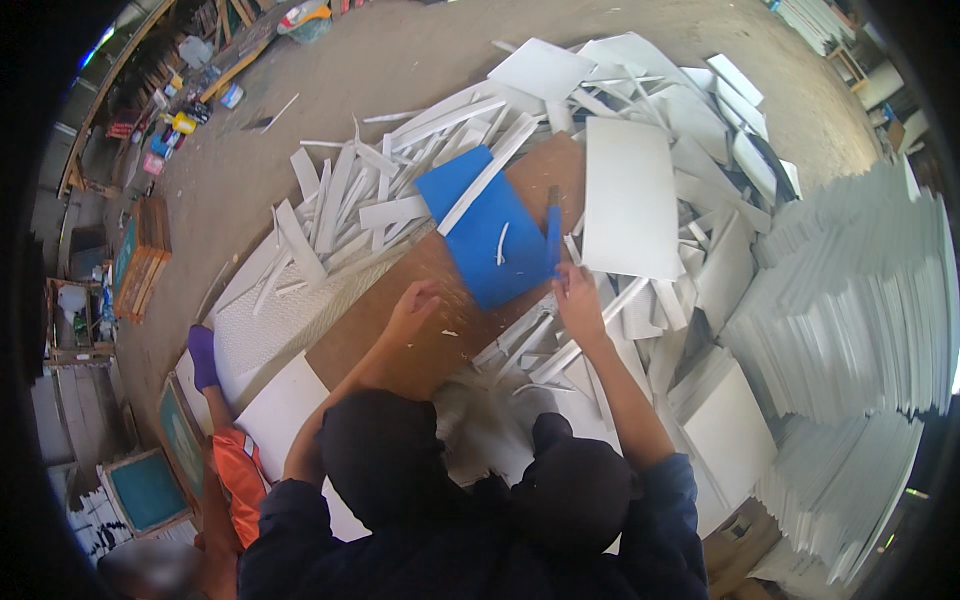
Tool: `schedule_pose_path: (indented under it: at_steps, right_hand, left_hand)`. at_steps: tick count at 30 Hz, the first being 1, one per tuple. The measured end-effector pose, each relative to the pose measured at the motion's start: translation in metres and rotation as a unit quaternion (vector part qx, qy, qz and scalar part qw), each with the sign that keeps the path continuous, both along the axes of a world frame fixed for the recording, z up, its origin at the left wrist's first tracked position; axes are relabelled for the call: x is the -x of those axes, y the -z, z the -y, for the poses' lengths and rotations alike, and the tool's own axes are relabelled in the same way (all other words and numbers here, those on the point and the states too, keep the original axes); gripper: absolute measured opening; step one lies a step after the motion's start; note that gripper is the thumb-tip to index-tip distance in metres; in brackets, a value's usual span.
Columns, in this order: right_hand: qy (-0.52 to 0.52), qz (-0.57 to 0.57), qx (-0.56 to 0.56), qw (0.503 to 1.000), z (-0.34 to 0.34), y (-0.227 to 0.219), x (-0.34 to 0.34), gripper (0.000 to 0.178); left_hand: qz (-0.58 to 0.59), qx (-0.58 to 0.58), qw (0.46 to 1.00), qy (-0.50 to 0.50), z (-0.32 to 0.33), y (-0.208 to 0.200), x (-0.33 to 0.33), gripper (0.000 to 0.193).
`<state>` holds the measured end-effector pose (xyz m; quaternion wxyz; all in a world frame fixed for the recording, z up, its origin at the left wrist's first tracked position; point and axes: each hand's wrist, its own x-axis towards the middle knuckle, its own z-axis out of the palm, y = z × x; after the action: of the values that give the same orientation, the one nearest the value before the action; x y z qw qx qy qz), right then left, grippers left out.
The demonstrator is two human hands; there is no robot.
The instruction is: The person uses a utility knife to cut white foam sheets, using a blue foam sheet as a guide or template. They repeatedly align the blue sheet, cut along its edge, and trim the white foam, discarding the offcuts.
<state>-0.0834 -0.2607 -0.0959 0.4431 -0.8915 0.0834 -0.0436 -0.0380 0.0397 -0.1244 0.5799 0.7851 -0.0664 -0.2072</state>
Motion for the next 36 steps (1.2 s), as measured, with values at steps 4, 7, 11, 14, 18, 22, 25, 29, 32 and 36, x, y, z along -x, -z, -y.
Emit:
schedule_pose_path:
  at_steps: [4, 7, 11, 14, 18, 22, 25, 29, 32, 36]
  right_hand:
    - [0.030, 0.087, 0.191, 0.977, -0.005, 0.019, -0.044, 0.043]
    - [0.046, 0.035, 0.174, 0.983, -0.004, 0.033, -0.064, 0.052]
    - [0.064, -0.103, 0.088, 0.989, 0.000, 0.024, -0.077, 0.062]
    - [0.082, -0.154, 0.062, 0.983, 0.010, 0.022, -0.072, 0.063]
    - [0.069, -0.111, 0.069, 0.989, 0.006, 0.037, -0.055, 0.049]
    - [0.074, -0.134, 0.099, 0.983, -0.006, 0.037, -0.057, 0.042]
    - [0.099, -0.047, 0.197, 0.974, -0.017, 0.044, -0.052, 0.037]
    - [0.104, -0.077, 0.138, 0.982, -0.018, 0.032, -0.052, 0.032]
    - [0.170, -0.161, 0.036, 0.971, -0.018, -0.002, -0.055, 0.041]
    - [0.143, -0.146, -0.106, 0.973, 0.002, -0.024, -0.050, 0.061]
  left_hand:
    - [0.047, 0.055, 0.995, -0.063, 0.028, 0.008, -0.008, 0.037]
    - [0.085, 0.045, 0.993, -0.064, 0.040, 0.008, -0.023, 0.038]
    - [0.072, 0.048, 0.992, -0.092, 0.052, 0.003, -0.035, 0.043]
    - [0.051, 0.042, 0.993, -0.102, 0.059, 0.002, -0.032, 0.044]
    - [0.093, 0.016, 0.990, -0.103, 0.069, 0.001, -0.024, 0.047]
    - [0.050, 0.070, 0.986, -0.145, 0.076, 0.004, -0.020, 0.050]
    - [0.027, 0.086, 0.985, -0.146, 0.081, 0.006, -0.012, 0.053]
    - [0.050, 0.030, 0.988, -0.141, 0.085, 0.002, 0.002, 0.056]
    - [0.032, 0.078, 0.986, -0.141, 0.077, -0.001, -0.002, 0.056]
    - [0.056, 0.145, 0.982, -0.111, 0.088, -0.026, -0.003, 0.056]
